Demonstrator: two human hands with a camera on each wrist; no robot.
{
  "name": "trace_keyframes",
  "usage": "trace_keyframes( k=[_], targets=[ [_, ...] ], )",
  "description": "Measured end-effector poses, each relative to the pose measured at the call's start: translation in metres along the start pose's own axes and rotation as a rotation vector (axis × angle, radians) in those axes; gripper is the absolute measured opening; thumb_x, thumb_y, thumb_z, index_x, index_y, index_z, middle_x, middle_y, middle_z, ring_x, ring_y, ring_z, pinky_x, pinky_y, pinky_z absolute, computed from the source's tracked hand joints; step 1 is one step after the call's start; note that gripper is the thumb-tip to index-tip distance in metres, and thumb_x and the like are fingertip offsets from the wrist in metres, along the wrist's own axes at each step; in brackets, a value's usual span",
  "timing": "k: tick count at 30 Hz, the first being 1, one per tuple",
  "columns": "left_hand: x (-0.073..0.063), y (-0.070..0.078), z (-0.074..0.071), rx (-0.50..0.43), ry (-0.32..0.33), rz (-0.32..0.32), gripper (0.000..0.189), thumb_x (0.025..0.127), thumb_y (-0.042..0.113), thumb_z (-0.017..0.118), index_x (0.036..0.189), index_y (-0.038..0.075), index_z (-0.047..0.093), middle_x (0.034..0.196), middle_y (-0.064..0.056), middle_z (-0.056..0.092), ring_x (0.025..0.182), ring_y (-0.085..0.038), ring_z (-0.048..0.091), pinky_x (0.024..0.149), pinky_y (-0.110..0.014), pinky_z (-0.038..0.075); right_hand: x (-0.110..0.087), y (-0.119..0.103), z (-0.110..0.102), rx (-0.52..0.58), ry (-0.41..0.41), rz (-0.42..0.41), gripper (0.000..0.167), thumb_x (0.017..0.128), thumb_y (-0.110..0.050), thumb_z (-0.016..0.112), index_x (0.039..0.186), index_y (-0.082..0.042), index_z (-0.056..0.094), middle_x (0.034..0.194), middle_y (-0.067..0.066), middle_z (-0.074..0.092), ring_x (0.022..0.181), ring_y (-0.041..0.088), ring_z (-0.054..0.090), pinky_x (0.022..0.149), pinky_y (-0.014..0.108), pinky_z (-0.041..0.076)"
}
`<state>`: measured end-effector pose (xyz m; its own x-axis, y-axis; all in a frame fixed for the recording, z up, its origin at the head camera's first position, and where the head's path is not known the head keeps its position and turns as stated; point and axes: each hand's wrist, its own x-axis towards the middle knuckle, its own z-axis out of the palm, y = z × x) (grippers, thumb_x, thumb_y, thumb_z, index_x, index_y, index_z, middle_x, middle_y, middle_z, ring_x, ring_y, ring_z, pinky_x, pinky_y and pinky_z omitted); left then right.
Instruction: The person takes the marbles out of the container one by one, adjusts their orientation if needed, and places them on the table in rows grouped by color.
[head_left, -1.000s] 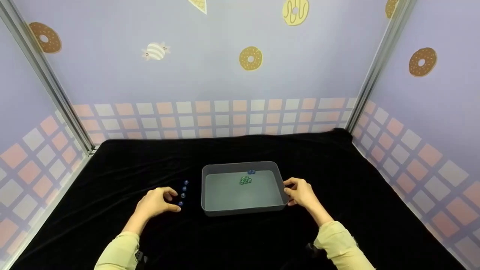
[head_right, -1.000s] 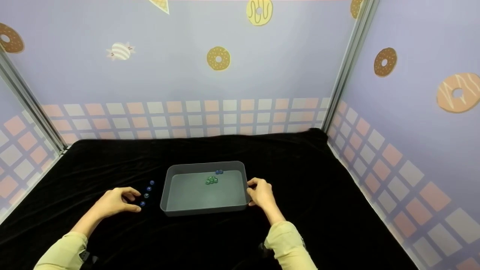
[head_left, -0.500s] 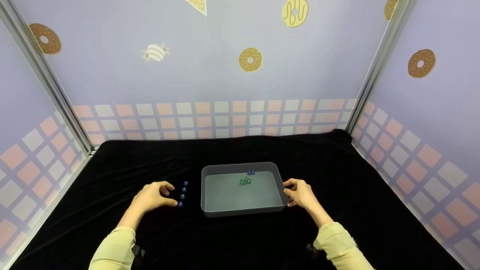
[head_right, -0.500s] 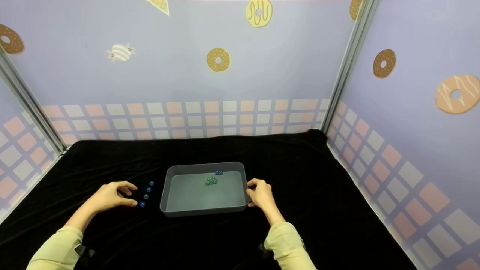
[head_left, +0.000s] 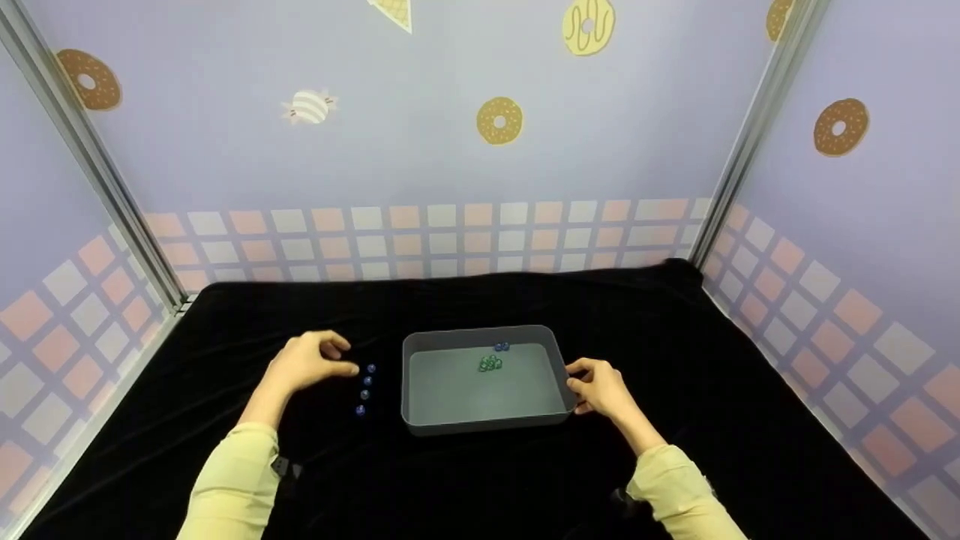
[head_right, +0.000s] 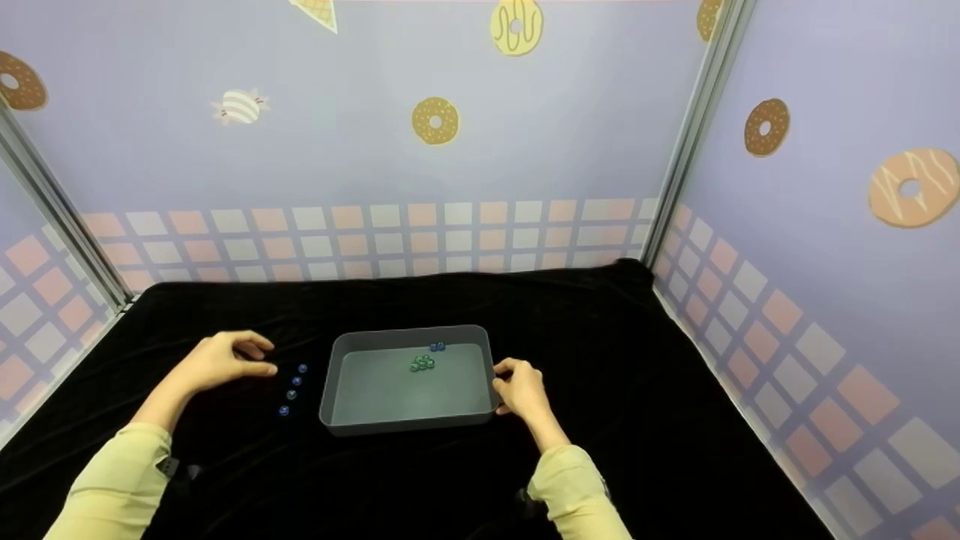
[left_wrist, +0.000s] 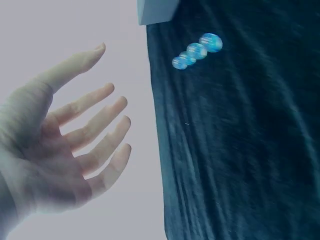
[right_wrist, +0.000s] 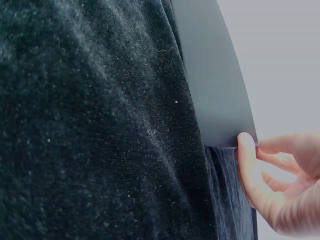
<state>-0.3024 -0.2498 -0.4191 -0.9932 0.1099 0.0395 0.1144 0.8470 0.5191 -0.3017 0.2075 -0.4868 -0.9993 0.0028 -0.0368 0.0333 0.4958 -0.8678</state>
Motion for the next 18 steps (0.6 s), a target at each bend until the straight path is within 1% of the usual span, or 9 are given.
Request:
trace_keyframes(
  k=[7, 18],
  targets=[
    [0.013, 0.022, -0.007, -0.009, 0.004, 0.014, 0.051, 0.080, 0.043, 0.077, 0.119, 0.012, 0.068, 0.113, -0.013, 0.071, 0.106, -0.035, 0.064, 0.089, -0.055, 0.049, 0.000, 0.000, 0.001, -0.007, 0.005, 0.010, 0.027, 0.091, 0.002, 0.063, 0.117, 0.002, 0.067, 0.082, 0.014, 0.063, 0.057, 0.018, 0.067, 0.051, 0.030, 0.058],
    [0.036, 0.049, -0.015, -0.029, 0.010, 0.039, 0.052, 0.082, 0.044, 0.076, 0.122, 0.012, 0.067, 0.117, -0.014, 0.070, 0.110, -0.036, 0.063, 0.093, -0.055, 0.049, 0.001, 0.000, 0.001, -0.007, 0.007, 0.006, 0.027, 0.091, 0.002, 0.062, 0.117, 0.003, 0.066, 0.081, 0.015, 0.063, 0.058, 0.018, 0.067, 0.052, 0.030, 0.059]
  ],
)
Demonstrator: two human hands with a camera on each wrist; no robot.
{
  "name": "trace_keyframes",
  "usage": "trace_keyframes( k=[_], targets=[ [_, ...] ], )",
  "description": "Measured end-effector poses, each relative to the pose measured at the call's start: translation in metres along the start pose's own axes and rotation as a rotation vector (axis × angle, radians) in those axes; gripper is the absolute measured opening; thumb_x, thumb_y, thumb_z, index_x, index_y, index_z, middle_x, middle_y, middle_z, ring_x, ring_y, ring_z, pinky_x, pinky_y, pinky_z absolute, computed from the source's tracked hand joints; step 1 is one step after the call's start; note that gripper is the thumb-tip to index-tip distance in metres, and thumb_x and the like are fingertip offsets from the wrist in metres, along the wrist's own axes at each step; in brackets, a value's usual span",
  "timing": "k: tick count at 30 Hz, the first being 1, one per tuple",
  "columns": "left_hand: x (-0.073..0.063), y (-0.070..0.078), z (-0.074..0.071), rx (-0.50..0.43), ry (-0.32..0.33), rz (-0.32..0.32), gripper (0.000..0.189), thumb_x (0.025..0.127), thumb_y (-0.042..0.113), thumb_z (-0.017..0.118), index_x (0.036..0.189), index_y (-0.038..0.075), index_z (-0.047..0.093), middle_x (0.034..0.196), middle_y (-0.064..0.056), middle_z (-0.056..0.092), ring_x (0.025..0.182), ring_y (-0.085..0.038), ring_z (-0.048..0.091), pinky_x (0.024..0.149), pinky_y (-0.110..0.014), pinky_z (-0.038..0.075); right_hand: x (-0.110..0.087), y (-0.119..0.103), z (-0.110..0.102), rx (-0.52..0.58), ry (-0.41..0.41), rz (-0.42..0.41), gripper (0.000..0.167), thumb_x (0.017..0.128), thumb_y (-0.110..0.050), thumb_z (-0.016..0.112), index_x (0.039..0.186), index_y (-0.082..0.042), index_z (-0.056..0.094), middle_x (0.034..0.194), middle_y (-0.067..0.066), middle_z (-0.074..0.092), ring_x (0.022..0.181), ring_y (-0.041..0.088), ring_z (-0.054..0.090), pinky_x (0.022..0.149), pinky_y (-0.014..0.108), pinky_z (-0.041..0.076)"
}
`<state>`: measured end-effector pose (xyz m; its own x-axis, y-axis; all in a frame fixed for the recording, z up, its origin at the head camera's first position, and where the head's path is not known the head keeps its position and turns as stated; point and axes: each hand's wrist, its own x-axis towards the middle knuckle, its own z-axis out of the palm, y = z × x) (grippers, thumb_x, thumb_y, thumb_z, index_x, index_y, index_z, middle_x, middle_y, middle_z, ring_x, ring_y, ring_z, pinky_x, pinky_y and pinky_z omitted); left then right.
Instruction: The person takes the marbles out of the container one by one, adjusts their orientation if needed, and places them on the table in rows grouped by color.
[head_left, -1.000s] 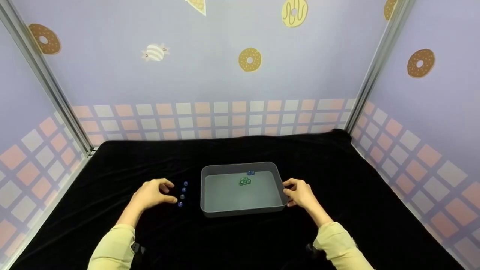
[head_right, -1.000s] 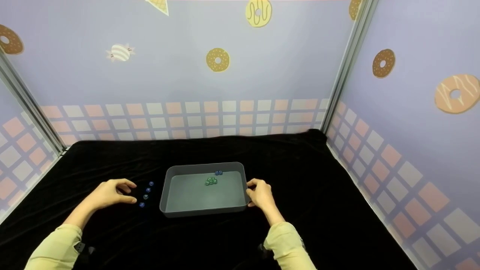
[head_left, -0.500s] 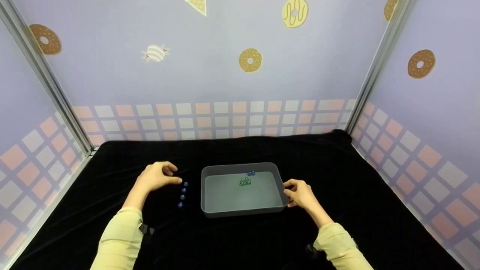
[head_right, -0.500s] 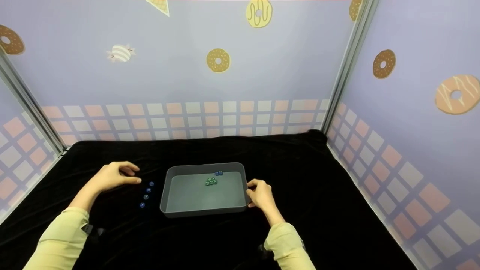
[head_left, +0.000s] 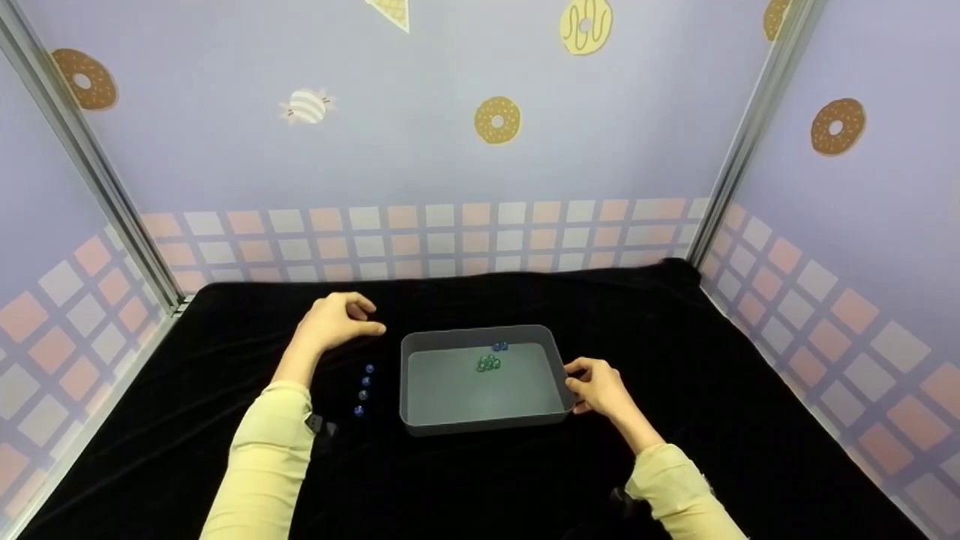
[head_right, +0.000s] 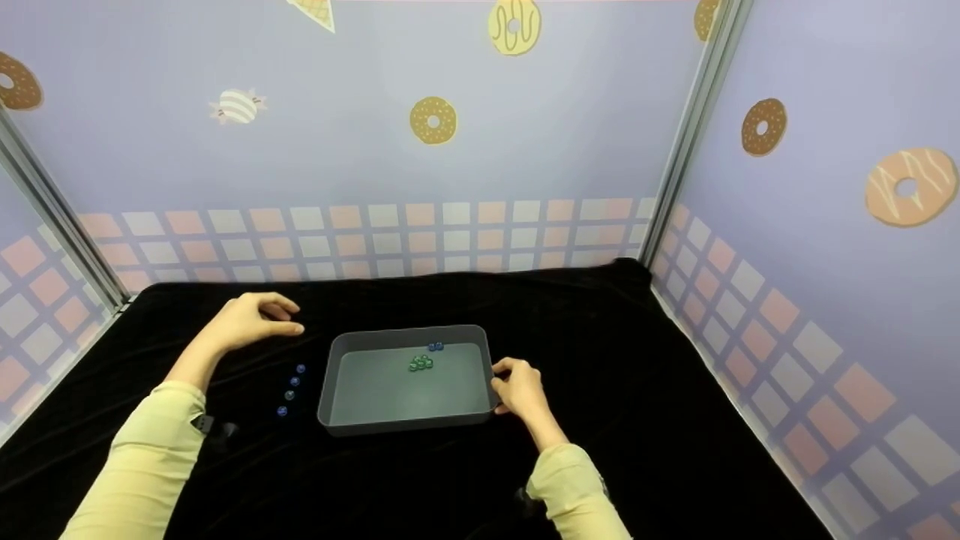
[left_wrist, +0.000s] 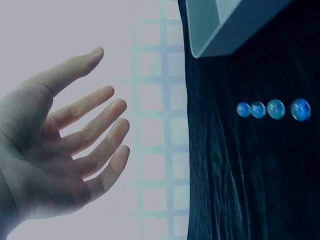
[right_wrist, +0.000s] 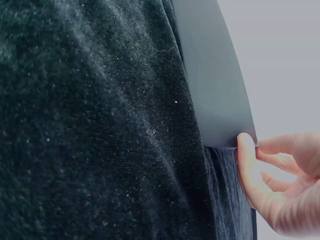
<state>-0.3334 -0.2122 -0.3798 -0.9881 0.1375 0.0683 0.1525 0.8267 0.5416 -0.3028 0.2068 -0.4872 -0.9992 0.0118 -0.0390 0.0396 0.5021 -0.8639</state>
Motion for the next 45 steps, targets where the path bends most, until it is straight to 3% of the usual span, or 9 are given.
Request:
trace_keyframes(
  k=[14, 28, 36, 45],
  targets=[
    [0.025, 0.028, 0.015, -0.031, 0.007, 0.004, 0.048, 0.081, 0.042, 0.076, 0.119, 0.015, 0.068, 0.118, -0.011, 0.071, 0.110, -0.032, 0.064, 0.096, -0.051, 0.049, 0.001, 0.001, 0.002, -0.021, 0.009, -0.002, 0.026, 0.090, 0.002, 0.064, 0.116, 0.002, 0.067, 0.082, 0.014, 0.064, 0.059, 0.018, 0.066, 0.051, 0.030, 0.058],
    [0.049, 0.048, 0.047, -0.084, 0.027, 0.002, 0.048, 0.080, 0.045, 0.077, 0.117, 0.015, 0.071, 0.113, -0.009, 0.073, 0.106, -0.029, 0.066, 0.093, -0.048, 0.051, -0.002, 0.001, 0.001, -0.006, 0.012, -0.008, 0.026, 0.090, 0.002, 0.063, 0.116, 0.002, 0.067, 0.081, 0.014, 0.063, 0.055, 0.016, 0.064, 0.051, 0.030, 0.058],
    [0.063, 0.062, 0.075, -0.112, 0.017, 0.044, 0.043, 0.080, 0.042, 0.079, 0.114, 0.017, 0.072, 0.110, -0.006, 0.073, 0.102, -0.026, 0.067, 0.091, -0.045, 0.053, -0.002, 0.002, 0.001, 0.002, 0.014, -0.010, 0.026, 0.090, 0.002, 0.063, 0.116, 0.002, 0.068, 0.080, 0.014, 0.064, 0.053, 0.015, 0.064, 0.051, 0.030, 0.058],
    [0.079, 0.082, 0.094, -0.093, 0.004, 0.129, 0.039, 0.081, 0.038, 0.079, 0.113, 0.018, 0.072, 0.104, -0.003, 0.074, 0.095, -0.023, 0.068, 0.087, -0.042, 0.053, 0.000, 0.002, 0.000, 0.009, 0.009, -0.003, 0.026, 0.090, 0.002, 0.063, 0.116, 0.001, 0.067, 0.081, 0.013, 0.063, 0.053, 0.015, 0.064, 0.051, 0.031, 0.059]
  ],
)
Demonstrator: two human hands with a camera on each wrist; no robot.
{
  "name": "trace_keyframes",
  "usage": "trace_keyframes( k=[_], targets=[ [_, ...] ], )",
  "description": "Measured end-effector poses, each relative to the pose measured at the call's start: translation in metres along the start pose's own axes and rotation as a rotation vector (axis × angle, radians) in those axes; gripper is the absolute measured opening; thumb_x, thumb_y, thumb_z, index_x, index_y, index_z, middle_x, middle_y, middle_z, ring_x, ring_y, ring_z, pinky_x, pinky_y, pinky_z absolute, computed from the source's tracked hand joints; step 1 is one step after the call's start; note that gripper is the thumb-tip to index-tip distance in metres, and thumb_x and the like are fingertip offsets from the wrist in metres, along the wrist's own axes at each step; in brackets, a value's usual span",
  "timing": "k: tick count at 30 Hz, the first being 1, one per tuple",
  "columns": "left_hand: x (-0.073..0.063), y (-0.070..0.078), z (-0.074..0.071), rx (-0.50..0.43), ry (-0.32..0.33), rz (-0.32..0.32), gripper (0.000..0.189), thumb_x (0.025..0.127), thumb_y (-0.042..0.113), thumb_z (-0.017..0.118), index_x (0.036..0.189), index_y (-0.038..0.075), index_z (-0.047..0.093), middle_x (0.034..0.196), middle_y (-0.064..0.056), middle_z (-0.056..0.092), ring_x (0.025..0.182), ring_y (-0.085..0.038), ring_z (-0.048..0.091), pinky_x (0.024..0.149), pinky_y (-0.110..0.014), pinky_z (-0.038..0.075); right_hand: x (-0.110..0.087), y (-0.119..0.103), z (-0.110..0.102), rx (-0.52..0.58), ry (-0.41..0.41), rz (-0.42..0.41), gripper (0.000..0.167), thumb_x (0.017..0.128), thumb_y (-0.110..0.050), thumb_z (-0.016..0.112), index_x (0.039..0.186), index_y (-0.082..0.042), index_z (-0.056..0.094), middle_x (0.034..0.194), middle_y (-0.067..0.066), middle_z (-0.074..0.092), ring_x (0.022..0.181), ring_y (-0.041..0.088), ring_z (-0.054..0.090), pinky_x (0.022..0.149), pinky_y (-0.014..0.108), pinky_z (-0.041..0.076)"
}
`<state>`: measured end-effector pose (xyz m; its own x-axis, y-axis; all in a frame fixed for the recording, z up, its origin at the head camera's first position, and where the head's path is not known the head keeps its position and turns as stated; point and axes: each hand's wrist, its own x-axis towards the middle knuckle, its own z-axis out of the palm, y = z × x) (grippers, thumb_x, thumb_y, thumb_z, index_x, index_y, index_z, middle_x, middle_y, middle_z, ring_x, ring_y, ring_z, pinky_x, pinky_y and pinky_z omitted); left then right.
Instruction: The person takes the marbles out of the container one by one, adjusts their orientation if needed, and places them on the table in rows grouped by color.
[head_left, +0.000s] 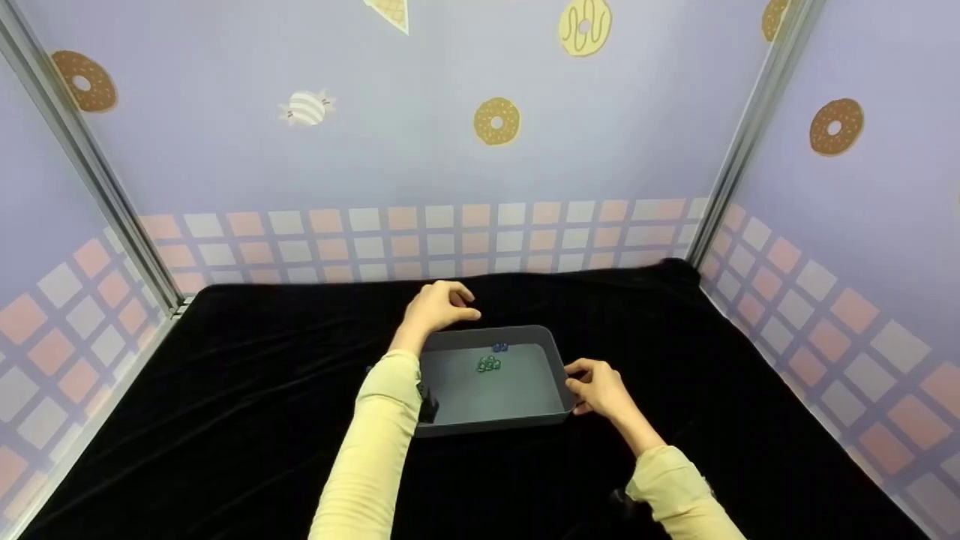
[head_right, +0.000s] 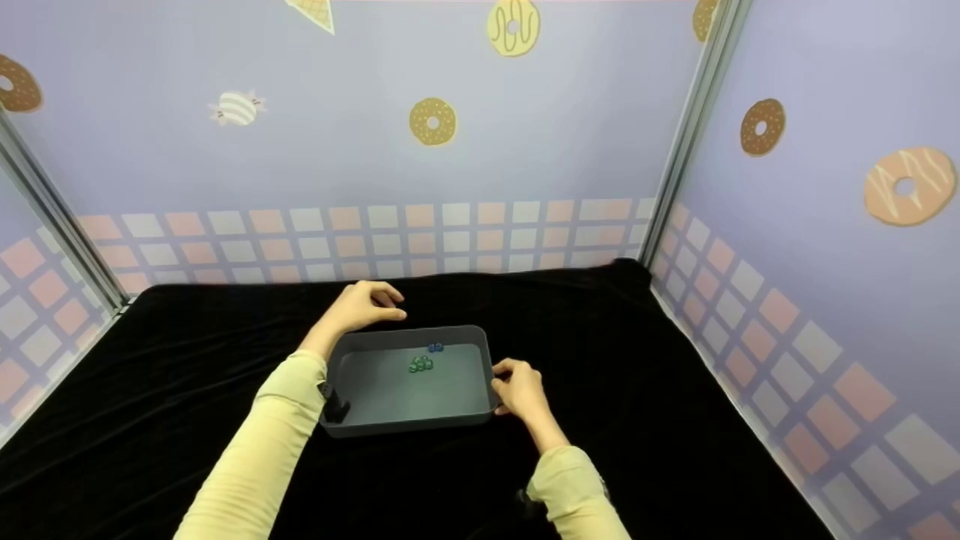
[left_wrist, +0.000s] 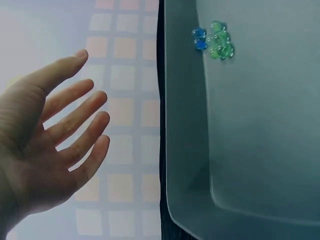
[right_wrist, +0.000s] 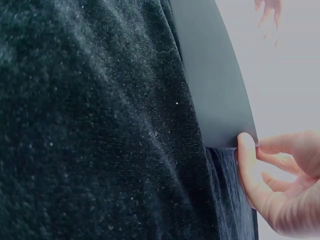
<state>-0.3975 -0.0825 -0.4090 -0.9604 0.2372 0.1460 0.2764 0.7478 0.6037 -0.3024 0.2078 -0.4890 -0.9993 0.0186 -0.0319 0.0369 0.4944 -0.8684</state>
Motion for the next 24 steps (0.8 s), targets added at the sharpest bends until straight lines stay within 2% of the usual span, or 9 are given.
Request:
trace_keyframes(
  k=[7, 13, 24],
  targets=[
    [0.005, 0.009, 0.021, 0.055, -0.011, 0.057, 0.037, 0.080, 0.038, 0.080, 0.112, 0.020, 0.073, 0.100, -0.001, 0.074, 0.093, -0.021, 0.068, 0.086, -0.042, 0.054, 0.000, 0.000, 0.000, 0.002, 0.002, -0.005, 0.026, 0.091, 0.002, 0.063, 0.117, 0.001, 0.067, 0.081, 0.015, 0.064, 0.055, 0.015, 0.064, 0.051, 0.030, 0.058],
    [0.006, 0.011, 0.039, 0.115, -0.063, 0.109, 0.035, 0.081, 0.035, 0.080, 0.112, 0.019, 0.073, 0.099, 0.000, 0.075, 0.092, -0.019, 0.069, 0.087, -0.042, 0.055, 0.001, 0.000, 0.001, 0.006, -0.001, -0.001, 0.026, 0.091, 0.002, 0.063, 0.116, 0.001, 0.068, 0.084, 0.019, 0.065, 0.057, 0.016, 0.065, 0.051, 0.030, 0.058],
    [0.014, 0.010, 0.054, 0.176, -0.161, 0.202, 0.028, 0.086, 0.027, 0.077, 0.112, 0.017, 0.075, 0.102, -0.002, 0.076, 0.095, -0.020, 0.070, 0.089, -0.040, 0.056, 0.000, 0.000, 0.001, -0.003, 0.008, -0.001, 0.026, 0.089, 0.003, 0.064, 0.116, 0.001, 0.068, 0.084, 0.020, 0.066, 0.055, 0.017, 0.066, 0.050, 0.031, 0.058]
  ],
)
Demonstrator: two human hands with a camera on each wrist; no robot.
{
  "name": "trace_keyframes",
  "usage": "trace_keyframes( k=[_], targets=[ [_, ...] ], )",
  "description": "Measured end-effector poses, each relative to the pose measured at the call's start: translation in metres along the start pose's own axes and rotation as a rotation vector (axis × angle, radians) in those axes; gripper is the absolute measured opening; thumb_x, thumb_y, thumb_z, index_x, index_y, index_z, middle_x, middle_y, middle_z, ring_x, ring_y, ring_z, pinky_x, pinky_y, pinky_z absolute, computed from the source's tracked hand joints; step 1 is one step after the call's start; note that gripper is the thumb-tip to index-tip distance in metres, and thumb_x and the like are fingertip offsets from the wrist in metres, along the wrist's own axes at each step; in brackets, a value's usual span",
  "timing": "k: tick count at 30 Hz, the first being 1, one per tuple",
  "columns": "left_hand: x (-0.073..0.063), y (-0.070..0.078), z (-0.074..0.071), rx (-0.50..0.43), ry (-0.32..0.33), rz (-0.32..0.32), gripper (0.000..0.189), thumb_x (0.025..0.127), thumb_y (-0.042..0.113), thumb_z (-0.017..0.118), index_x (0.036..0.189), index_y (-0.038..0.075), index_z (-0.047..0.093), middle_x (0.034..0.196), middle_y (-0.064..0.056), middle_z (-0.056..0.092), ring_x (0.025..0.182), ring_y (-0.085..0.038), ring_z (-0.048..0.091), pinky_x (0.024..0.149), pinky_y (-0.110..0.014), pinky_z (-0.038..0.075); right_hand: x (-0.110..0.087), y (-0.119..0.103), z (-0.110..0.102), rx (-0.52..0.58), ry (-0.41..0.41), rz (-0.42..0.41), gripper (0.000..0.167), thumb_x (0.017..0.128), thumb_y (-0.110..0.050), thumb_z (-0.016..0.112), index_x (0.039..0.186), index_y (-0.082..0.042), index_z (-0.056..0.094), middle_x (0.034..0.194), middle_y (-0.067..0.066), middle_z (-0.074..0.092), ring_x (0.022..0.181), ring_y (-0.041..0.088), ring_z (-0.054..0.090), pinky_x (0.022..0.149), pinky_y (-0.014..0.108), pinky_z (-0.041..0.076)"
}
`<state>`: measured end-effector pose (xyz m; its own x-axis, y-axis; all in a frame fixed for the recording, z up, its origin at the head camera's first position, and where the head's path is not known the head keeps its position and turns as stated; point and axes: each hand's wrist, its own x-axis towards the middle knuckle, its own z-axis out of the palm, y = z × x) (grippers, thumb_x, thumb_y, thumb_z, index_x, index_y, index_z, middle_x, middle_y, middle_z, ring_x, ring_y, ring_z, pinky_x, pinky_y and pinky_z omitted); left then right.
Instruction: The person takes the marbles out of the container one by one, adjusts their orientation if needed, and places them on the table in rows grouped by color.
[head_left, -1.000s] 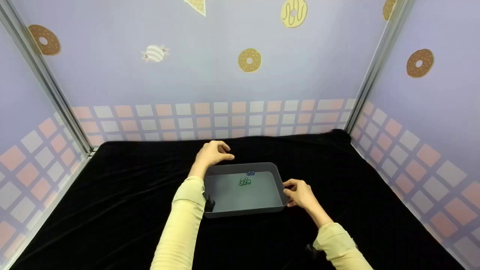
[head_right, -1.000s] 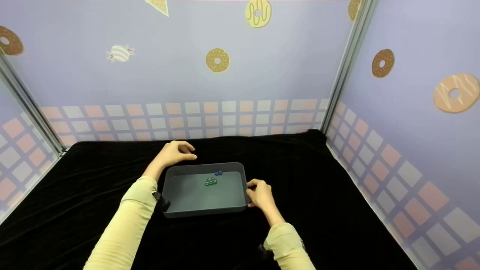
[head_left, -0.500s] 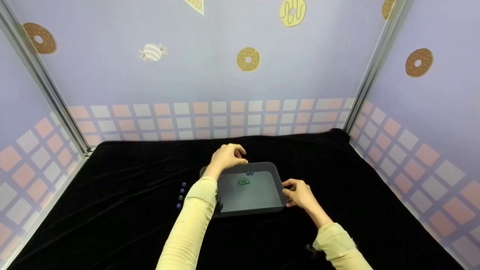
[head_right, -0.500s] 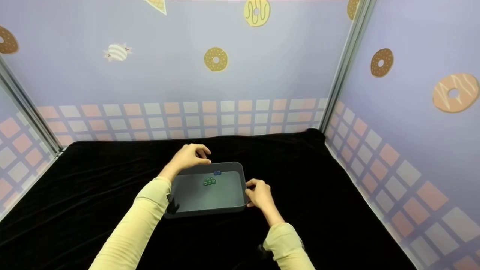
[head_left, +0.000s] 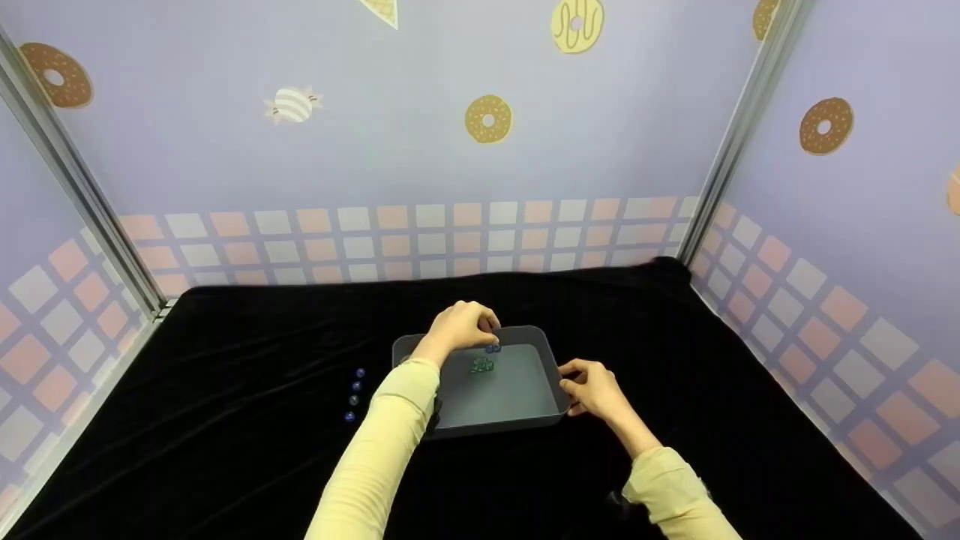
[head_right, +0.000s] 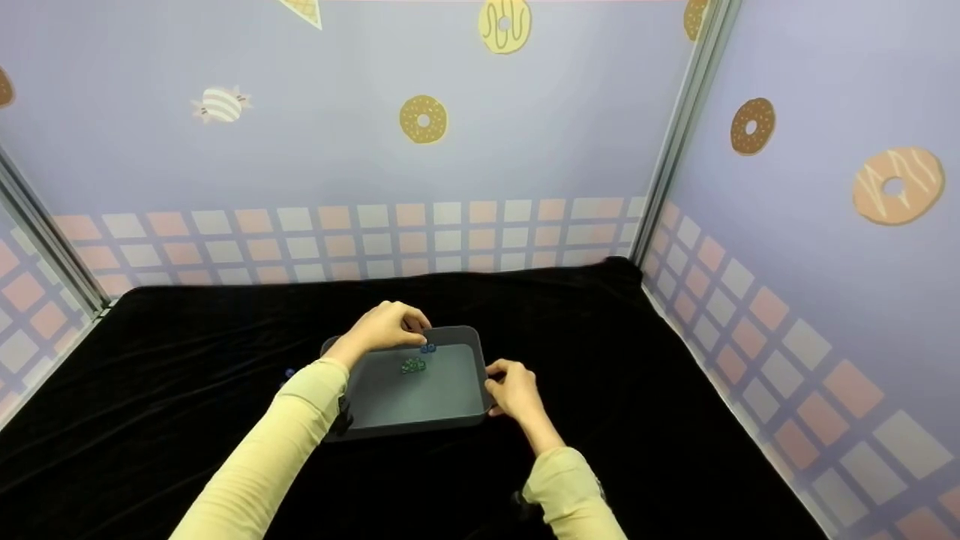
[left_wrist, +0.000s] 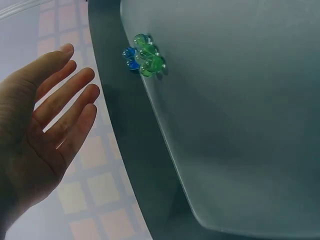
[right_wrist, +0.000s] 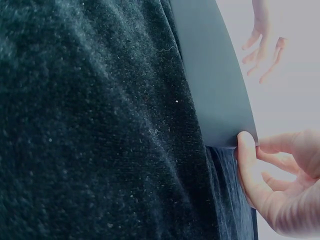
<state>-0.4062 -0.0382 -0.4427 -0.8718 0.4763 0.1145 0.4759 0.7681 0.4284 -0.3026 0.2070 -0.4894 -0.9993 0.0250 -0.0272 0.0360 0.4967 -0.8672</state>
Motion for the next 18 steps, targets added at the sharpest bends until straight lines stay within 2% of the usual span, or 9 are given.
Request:
trace_keyframes(
  k=[9, 18],
  targets=[
    [0.002, -0.002, 0.006, 0.040, -0.091, -0.002, 0.029, 0.085, 0.023, 0.077, 0.112, 0.013, 0.075, 0.105, -0.003, 0.076, 0.099, -0.022, 0.071, 0.091, -0.041, 0.056, 0.001, 0.000, 0.000, -0.002, -0.007, 0.005, 0.026, 0.091, 0.002, 0.063, 0.116, 0.000, 0.068, 0.084, 0.020, 0.066, 0.057, 0.018, 0.067, 0.051, 0.031, 0.058],
    [0.004, 0.003, 0.013, 0.118, -0.188, -0.054, 0.033, 0.089, 0.022, 0.072, 0.121, 0.014, 0.072, 0.115, -0.006, 0.074, 0.109, -0.023, 0.068, 0.096, -0.041, 0.054, 0.001, 0.002, -0.001, -0.004, -0.008, -0.001, 0.026, 0.090, 0.002, 0.064, 0.116, 0.001, 0.068, 0.083, 0.019, 0.065, 0.055, 0.017, 0.065, 0.051, 0.031, 0.058]
  ],
)
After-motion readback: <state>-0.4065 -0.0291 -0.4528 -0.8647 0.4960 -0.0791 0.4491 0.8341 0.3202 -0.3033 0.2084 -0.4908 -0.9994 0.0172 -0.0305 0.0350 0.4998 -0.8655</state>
